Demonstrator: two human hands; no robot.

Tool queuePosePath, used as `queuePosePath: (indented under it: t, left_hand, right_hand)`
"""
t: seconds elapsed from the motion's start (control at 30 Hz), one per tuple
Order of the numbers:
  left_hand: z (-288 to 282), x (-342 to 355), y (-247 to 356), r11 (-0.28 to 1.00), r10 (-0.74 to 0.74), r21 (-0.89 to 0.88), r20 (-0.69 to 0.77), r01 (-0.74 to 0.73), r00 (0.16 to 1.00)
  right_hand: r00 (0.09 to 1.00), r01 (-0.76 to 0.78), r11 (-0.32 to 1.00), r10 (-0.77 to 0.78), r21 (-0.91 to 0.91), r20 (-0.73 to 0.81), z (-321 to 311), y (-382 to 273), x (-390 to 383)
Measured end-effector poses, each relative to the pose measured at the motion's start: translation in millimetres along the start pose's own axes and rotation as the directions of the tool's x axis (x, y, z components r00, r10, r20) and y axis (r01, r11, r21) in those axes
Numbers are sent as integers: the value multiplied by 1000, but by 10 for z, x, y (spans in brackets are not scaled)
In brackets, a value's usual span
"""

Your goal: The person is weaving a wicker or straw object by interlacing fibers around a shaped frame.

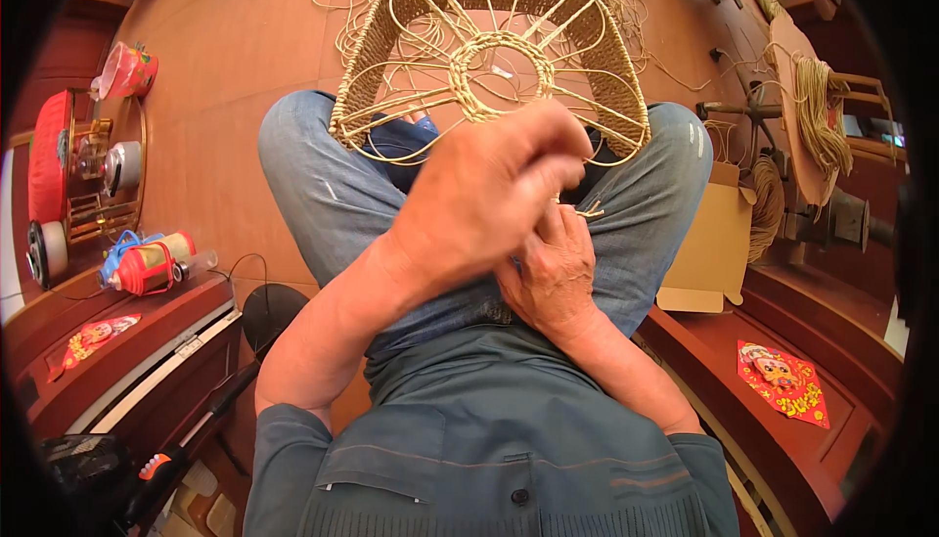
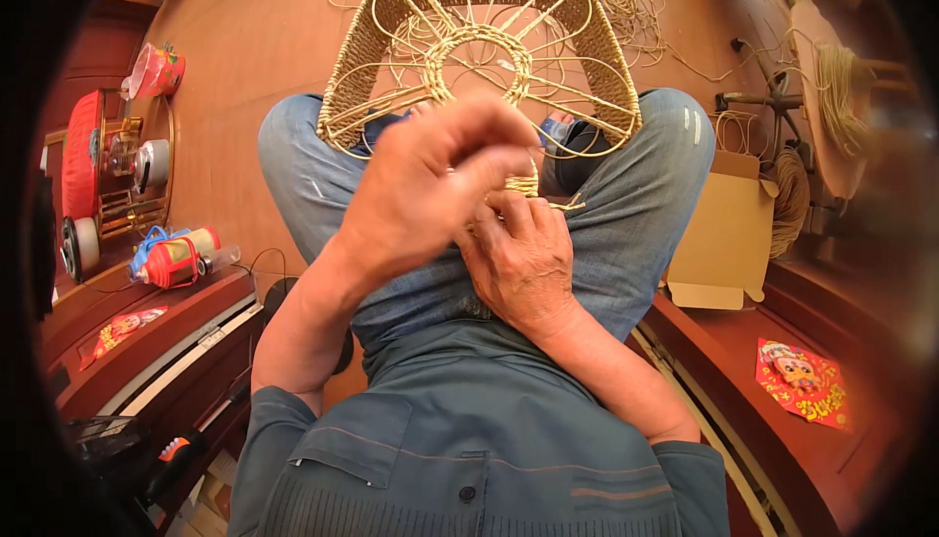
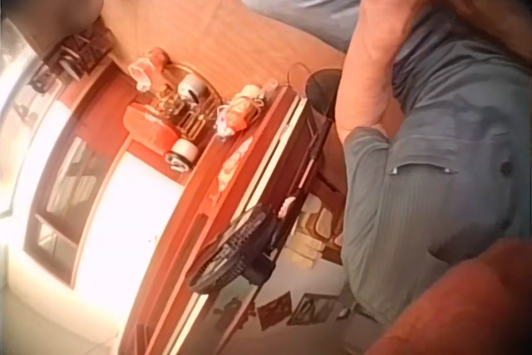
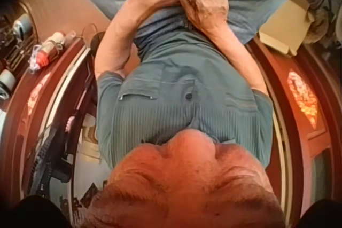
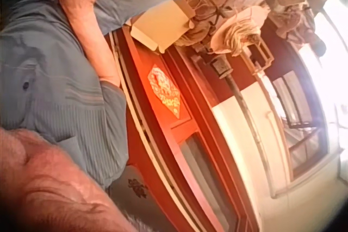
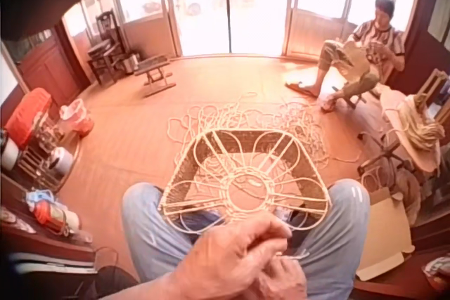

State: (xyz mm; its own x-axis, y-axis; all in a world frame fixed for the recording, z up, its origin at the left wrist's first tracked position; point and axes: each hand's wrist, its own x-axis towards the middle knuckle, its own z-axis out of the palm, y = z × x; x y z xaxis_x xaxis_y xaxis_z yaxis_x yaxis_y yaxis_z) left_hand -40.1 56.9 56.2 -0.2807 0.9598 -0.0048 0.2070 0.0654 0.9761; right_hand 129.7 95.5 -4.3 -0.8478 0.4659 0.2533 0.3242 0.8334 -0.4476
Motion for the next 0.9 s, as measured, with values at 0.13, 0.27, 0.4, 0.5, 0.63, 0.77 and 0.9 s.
queuePosePath:
  t: [0.13, 0.27, 0.4, 0.5, 0.63, 0.77, 0.9]
  left_hand:
    - [-87, -271, -107, 997, 49, 65, -315, -30, 948]
    - [-220, -680, -415, 880, -474, -236, -398, 411, 785]
    - [54, -888, -727, 778, -524, -502, -185, 378, 832]
    - [165, -797, -903, 693, -443, -674, -119, 255, 888]
    - [166, -699, -997, 527, -399, -817, 4, 233, 917]
    - [147, -703, -1051, 423, -356, -874, 83, 240, 931]
    - [152, -678, -1108, 428, -366, -865, 99, 262, 925]
  right_hand:
    - [1000, -18, 999, 17, 38, 21, 29, 1, 48]
    - [999, -33, 996, 35, 80, -35, 36, 12, 40]
    - [998, -33, 993, 39, 114, -52, 48, 9, 10]
    - [996, -2, 993, 12, 115, -89, 55, 22, 23]
    - [995, -17, 992, 30, 128, -100, 48, -3, 27]
    - [992, -30, 986, 49, 162, -113, 42, -15, 28]
    - [993, -16, 989, 33, 150, -111, 40, -6, 34]
